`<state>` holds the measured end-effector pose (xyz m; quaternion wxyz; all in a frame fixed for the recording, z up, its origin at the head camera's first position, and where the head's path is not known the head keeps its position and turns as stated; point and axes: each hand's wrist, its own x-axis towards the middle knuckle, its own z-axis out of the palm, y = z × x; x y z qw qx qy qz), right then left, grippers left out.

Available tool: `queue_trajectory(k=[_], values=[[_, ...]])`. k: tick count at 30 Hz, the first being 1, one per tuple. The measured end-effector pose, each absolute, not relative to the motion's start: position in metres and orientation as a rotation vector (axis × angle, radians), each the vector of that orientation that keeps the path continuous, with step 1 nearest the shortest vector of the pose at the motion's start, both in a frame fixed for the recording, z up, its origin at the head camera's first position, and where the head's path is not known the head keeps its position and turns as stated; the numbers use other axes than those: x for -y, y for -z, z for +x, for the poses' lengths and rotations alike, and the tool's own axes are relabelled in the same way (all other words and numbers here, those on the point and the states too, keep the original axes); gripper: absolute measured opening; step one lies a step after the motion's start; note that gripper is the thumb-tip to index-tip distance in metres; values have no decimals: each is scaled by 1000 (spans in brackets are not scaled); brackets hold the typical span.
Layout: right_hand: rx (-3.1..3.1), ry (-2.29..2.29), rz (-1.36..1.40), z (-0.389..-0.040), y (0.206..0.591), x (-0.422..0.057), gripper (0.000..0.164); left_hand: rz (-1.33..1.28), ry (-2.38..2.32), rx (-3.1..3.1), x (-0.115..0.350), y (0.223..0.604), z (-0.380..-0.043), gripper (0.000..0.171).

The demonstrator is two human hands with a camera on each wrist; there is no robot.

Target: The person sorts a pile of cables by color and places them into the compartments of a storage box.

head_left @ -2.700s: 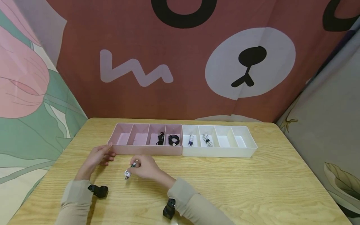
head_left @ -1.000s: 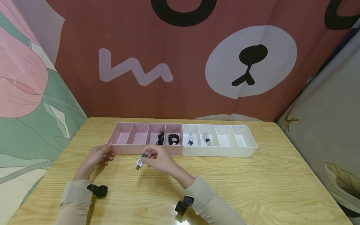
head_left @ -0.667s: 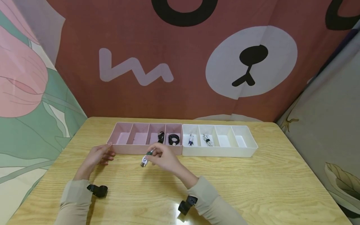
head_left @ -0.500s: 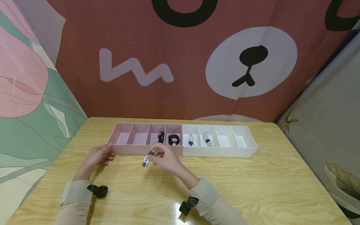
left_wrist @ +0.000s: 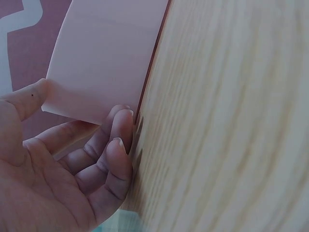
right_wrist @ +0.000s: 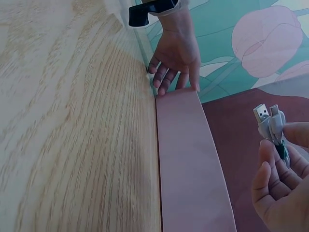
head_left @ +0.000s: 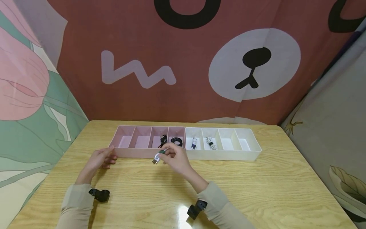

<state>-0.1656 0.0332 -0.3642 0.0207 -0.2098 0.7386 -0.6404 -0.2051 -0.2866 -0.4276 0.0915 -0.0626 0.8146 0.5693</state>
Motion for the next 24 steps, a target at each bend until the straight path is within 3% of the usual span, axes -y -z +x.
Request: queue_trajectory(k=[24], values=[[-2447,2093,-506,-172,369,-72,19,-167,-1691,-2414,288,429,-205,74]])
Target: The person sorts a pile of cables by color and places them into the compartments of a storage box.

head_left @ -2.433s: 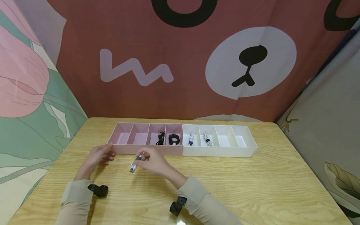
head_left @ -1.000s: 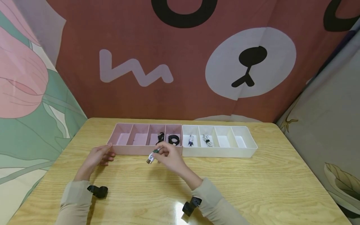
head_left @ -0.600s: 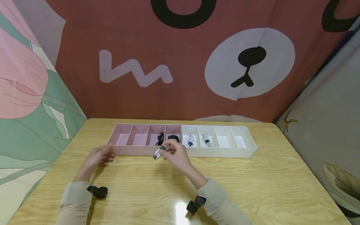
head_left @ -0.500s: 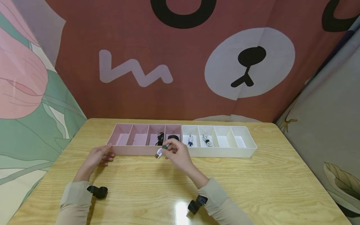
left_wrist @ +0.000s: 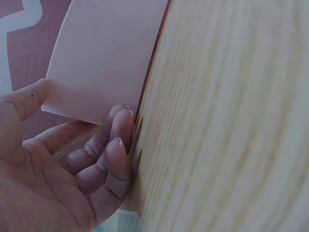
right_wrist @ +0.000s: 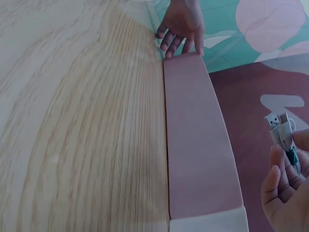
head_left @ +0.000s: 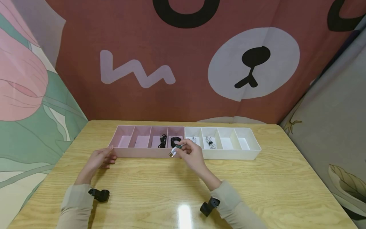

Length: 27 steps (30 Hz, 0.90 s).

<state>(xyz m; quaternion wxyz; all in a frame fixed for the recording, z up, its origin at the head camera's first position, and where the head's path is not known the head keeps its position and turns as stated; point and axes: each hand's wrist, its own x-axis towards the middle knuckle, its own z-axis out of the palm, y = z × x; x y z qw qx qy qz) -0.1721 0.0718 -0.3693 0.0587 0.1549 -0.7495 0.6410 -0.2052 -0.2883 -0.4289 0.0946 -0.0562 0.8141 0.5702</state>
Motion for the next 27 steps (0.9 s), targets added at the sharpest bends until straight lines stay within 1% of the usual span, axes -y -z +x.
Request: queue_trajectory(k=[7,16,27], values=[[2245,-1931,429,-176,372,-87,17,-165,-1746,-2355,292,433,-206,84],[2262,-1840,341,-180,374,-110,15,-156,-1676,-2426,288,429,-205,72],[2294,-1774,248,-182,372,-132,14,-155,-1688,-2421,289,429,-206,71]])
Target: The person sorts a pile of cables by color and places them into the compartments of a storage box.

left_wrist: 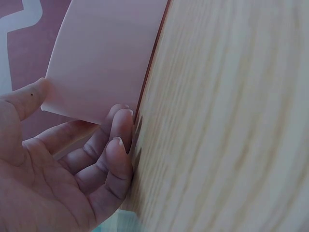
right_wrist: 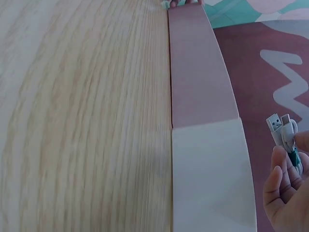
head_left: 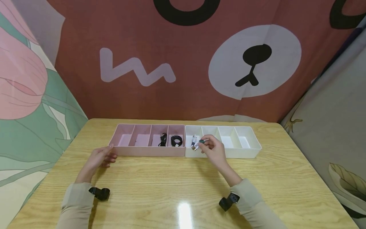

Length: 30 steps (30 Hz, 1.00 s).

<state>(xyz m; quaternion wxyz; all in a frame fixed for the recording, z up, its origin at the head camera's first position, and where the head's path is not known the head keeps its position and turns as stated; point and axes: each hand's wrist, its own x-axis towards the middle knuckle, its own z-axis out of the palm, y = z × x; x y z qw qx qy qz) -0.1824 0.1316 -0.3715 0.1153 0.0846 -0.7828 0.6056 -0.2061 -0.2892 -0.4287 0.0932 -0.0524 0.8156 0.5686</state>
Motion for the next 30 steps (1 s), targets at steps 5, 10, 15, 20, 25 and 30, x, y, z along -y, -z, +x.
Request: queue_trajectory(k=[5,10,15,20,25,30], values=[[2269,-1781,189,-186,372,-145,17,-161,-1718,-2394,292,434,-209,79],[2247,-1787,146,-190,371,-155,16,-179,-1723,-2386,292,432,-209,80],[2253,-1772,99,-190,367,-166,16,-191,-1702,-2396,289,428,-207,73],[2255,-1751,61,-195,368,-179,17,-190,-1702,-2395,289,427,-206,72],[2261,-1736,27,-206,382,-199,19,-183,-1697,-2400,289,428,-206,72],[2268,-1691,4,-213,394,-212,20,-195,-1701,-2400,289,429,-206,69]])
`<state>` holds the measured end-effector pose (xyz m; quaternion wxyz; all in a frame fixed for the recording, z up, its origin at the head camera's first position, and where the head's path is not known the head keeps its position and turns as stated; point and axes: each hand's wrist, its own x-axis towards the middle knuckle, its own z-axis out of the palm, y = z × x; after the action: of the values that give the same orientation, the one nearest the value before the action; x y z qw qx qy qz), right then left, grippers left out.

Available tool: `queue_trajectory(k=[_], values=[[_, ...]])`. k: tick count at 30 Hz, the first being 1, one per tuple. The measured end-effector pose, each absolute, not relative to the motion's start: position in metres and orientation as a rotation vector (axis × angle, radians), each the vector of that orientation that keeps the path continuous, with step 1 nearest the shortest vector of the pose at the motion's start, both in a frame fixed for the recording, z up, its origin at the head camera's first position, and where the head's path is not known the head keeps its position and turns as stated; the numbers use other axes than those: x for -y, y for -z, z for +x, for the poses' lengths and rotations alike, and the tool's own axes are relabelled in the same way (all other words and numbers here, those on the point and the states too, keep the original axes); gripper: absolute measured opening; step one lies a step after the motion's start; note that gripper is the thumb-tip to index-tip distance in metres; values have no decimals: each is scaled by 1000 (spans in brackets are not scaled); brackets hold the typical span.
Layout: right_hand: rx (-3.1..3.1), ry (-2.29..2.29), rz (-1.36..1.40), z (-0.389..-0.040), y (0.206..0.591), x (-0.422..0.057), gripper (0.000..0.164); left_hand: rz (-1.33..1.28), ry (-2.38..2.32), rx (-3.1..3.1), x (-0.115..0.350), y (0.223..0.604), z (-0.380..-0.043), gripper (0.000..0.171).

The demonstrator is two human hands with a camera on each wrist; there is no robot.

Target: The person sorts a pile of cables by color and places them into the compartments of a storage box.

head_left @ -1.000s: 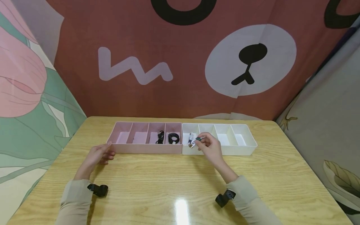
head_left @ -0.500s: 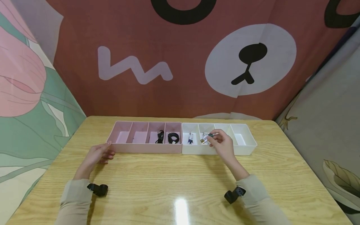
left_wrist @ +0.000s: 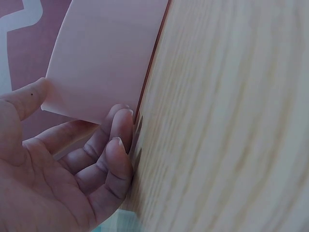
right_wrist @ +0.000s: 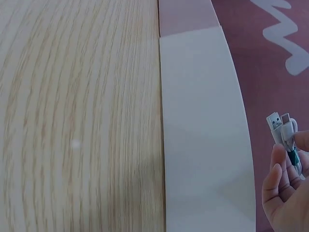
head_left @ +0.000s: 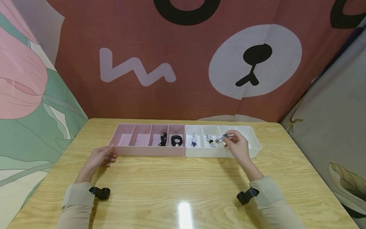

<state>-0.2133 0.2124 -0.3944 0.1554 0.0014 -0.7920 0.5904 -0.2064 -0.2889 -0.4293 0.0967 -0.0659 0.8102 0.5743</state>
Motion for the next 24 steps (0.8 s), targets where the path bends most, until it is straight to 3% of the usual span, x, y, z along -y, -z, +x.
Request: queue_trajectory(k=[18,24], values=[[2364,-1646,-76,-225,395,-238,21,-175,-1680,-2416,289,427,-206,72],[2453,-1649,-84,-227,391,-245,29,-180,-1698,-2399,289,428,-207,72]])
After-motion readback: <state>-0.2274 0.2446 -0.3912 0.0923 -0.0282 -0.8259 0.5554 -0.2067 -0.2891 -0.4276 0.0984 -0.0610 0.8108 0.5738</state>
